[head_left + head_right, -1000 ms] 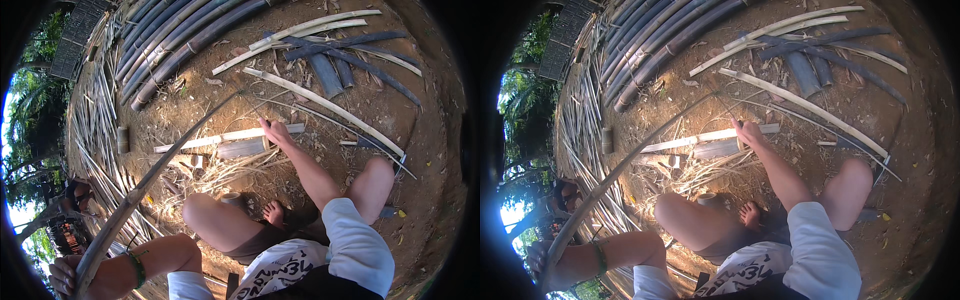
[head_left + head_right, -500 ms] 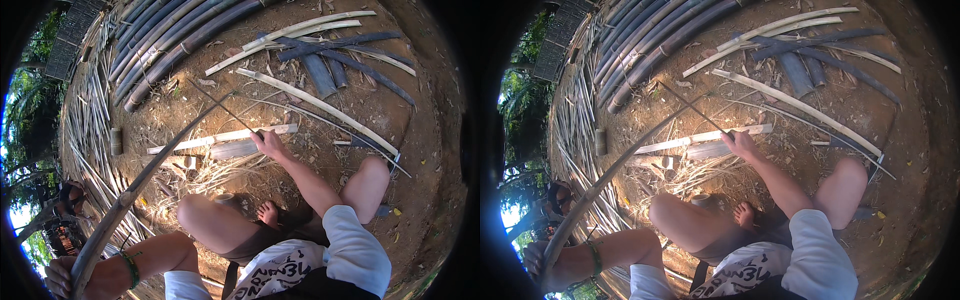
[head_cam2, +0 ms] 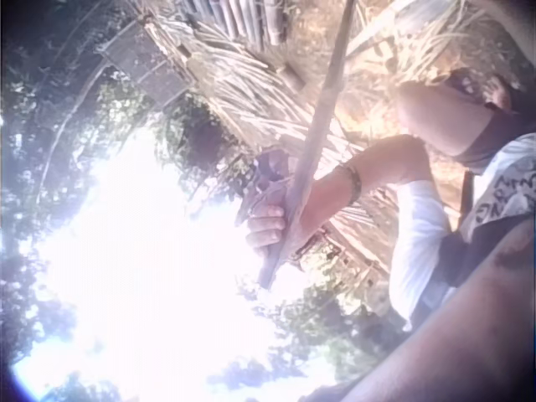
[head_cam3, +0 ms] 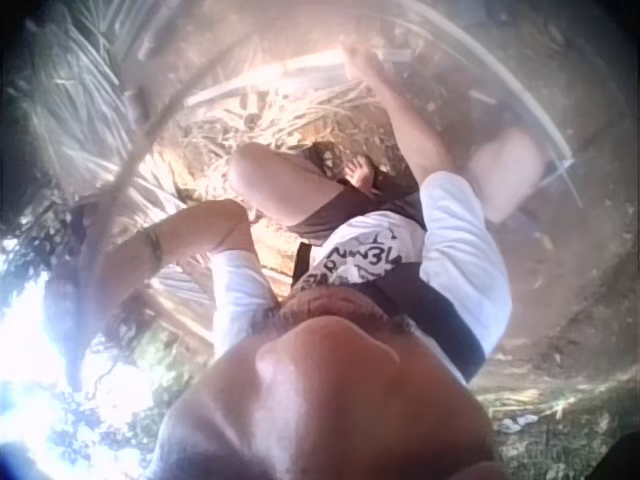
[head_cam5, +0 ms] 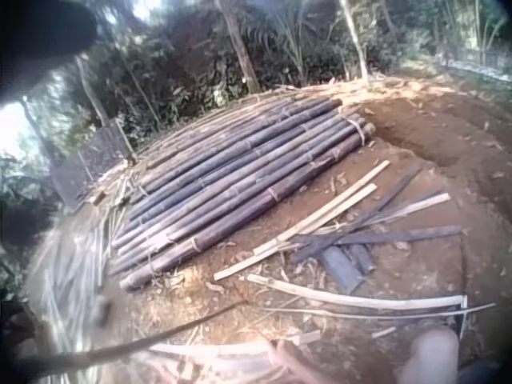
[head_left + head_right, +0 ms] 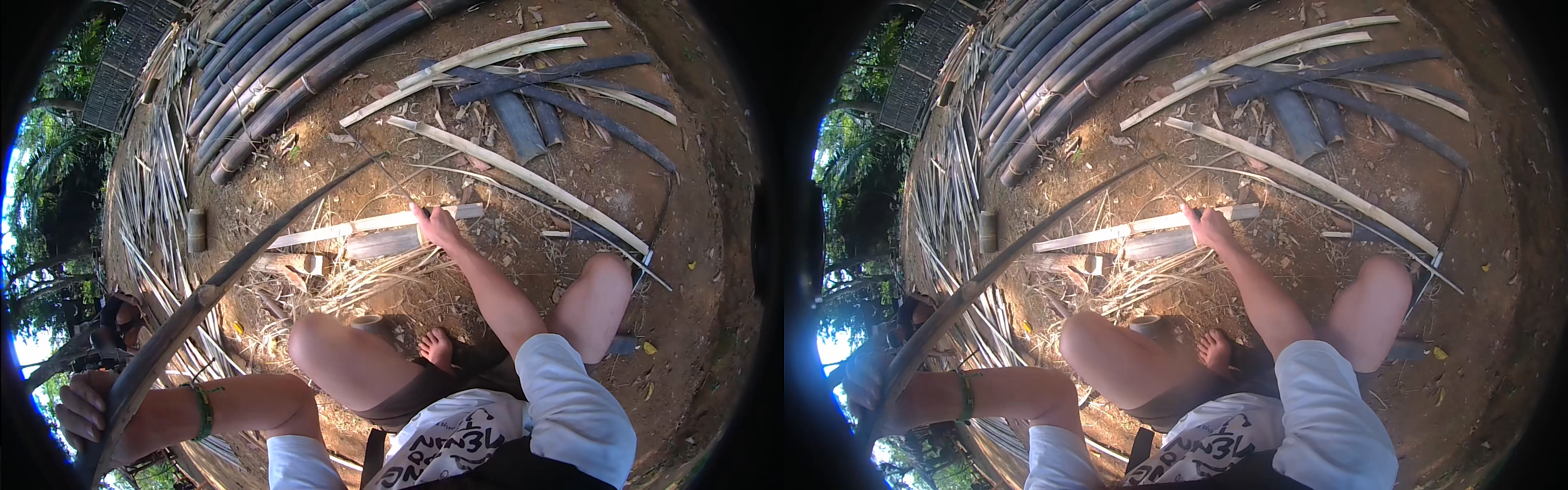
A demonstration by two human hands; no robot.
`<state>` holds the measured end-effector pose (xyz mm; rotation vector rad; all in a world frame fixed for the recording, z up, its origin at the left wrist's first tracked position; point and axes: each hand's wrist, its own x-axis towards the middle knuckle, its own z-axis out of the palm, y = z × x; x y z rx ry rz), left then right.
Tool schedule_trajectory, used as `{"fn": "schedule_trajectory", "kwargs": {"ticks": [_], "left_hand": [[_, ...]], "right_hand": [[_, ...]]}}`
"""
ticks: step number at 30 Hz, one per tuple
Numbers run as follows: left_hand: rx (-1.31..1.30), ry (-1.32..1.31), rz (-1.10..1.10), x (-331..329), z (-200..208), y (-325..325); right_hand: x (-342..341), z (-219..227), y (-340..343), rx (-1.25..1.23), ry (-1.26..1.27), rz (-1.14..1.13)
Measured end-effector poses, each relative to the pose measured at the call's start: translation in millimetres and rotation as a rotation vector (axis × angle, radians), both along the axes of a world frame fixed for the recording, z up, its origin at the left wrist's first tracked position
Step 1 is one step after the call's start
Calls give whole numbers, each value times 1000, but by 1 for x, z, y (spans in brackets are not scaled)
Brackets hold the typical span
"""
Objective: The person carves a segment of bamboo using a machete, removing thin strips and smoothing the edges while sitting on the ground.
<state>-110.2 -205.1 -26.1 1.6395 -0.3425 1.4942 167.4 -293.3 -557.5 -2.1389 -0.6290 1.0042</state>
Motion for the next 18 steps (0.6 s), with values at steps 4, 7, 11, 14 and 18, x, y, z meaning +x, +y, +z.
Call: {"fn": "schedule_trajectory", "kwargs": {"ticks": [4,7,11,14,18], "left_hand": [[-33,-20,47,-5,-1,-2],[-23,-81,105,-2,-4,-1],[-100,-81,178,-13,2,14],[-85,-32,-36,-7,7,12],[-91,-67,-191,-5,-3,19]], "right_hand": [[0,61,-10,41,53,177],[-18,48,-17,251,-100,224],[2,-16,-4,-112,141,-43],[-5,-16,0,10,-32,-60],[-22,43,-15,105,110,193]]}}
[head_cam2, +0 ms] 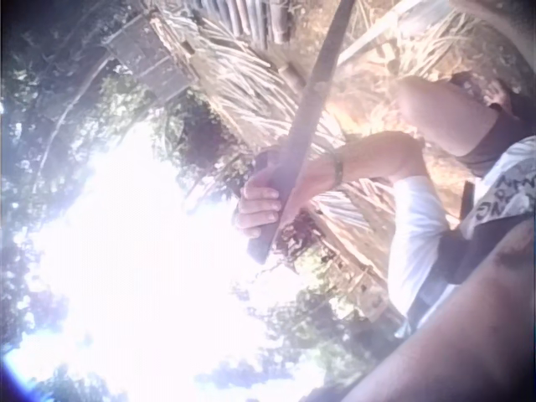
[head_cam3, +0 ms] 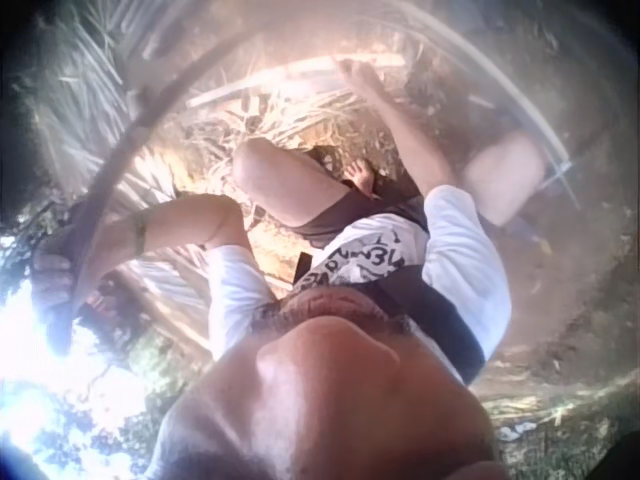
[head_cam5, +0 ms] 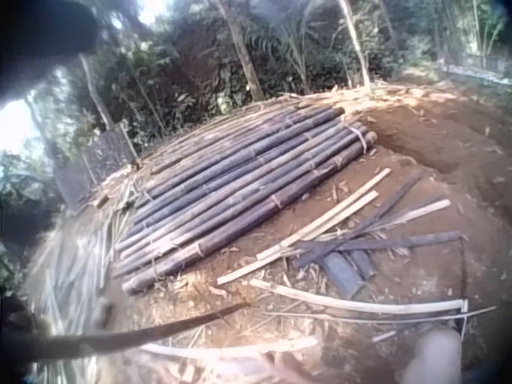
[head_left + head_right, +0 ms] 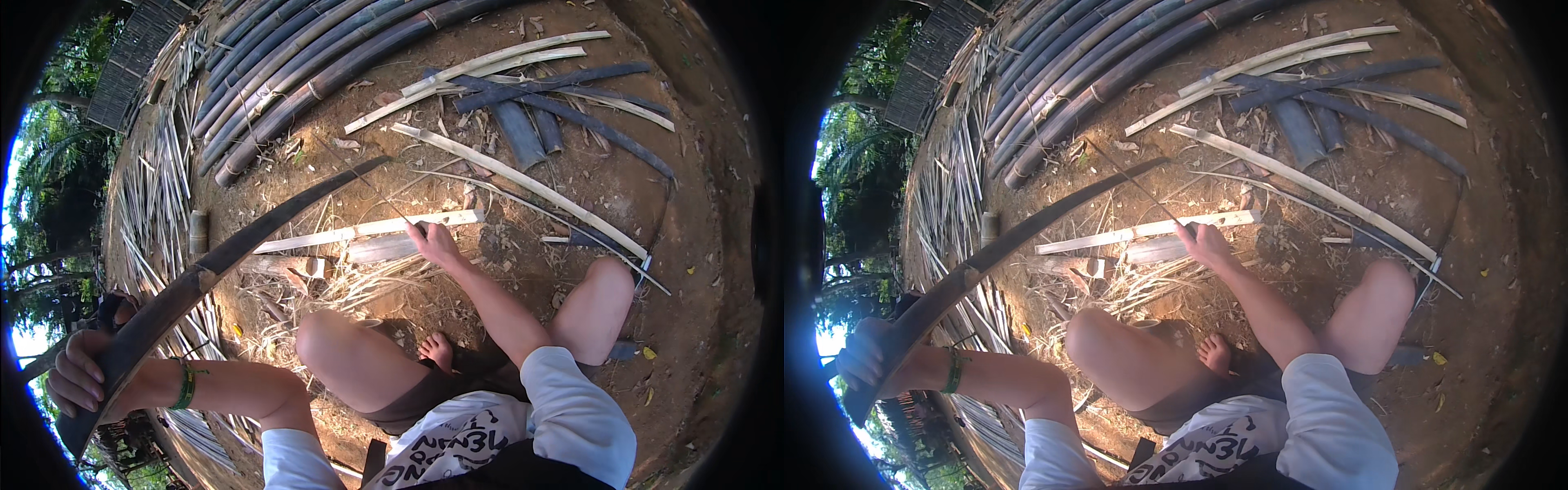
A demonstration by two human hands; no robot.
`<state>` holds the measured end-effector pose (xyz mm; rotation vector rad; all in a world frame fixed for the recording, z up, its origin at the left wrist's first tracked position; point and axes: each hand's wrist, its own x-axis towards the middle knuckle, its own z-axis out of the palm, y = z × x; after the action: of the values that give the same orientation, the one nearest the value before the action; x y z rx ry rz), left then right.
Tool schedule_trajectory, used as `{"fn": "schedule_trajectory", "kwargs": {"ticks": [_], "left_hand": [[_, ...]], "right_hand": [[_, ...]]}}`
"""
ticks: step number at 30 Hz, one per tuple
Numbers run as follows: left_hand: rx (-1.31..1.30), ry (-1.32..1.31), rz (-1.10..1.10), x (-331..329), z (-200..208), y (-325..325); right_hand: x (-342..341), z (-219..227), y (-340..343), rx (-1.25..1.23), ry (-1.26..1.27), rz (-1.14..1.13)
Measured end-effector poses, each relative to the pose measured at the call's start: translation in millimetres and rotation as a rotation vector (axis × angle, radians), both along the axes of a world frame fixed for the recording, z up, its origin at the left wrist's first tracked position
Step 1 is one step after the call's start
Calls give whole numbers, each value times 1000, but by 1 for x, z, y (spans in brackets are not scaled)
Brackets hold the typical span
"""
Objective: The person carves a segment of bamboo using a machete, removing thin strips and smoothing the edges while sitting on the ground.
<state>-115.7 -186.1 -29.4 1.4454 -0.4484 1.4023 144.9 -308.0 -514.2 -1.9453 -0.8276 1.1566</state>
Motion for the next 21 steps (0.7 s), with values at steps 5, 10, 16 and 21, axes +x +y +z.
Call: {"fn": "schedule_trajectory", "kwargs": {"ticks": [5,10,16,21], "left_hand": [[-4,9,-124,6,13,32],[-7,12,-146,1,19,39],[-34,-46,-281,3,29,56],[-23,-30,-335,7,24,65]], "right_hand": [[29,-36,15,-201,10,-242],[3,-42,9,31,-91,-182],[21,-74,14,-179,-50,-226],[-1,-72,4,-79,-112,-214]]}}
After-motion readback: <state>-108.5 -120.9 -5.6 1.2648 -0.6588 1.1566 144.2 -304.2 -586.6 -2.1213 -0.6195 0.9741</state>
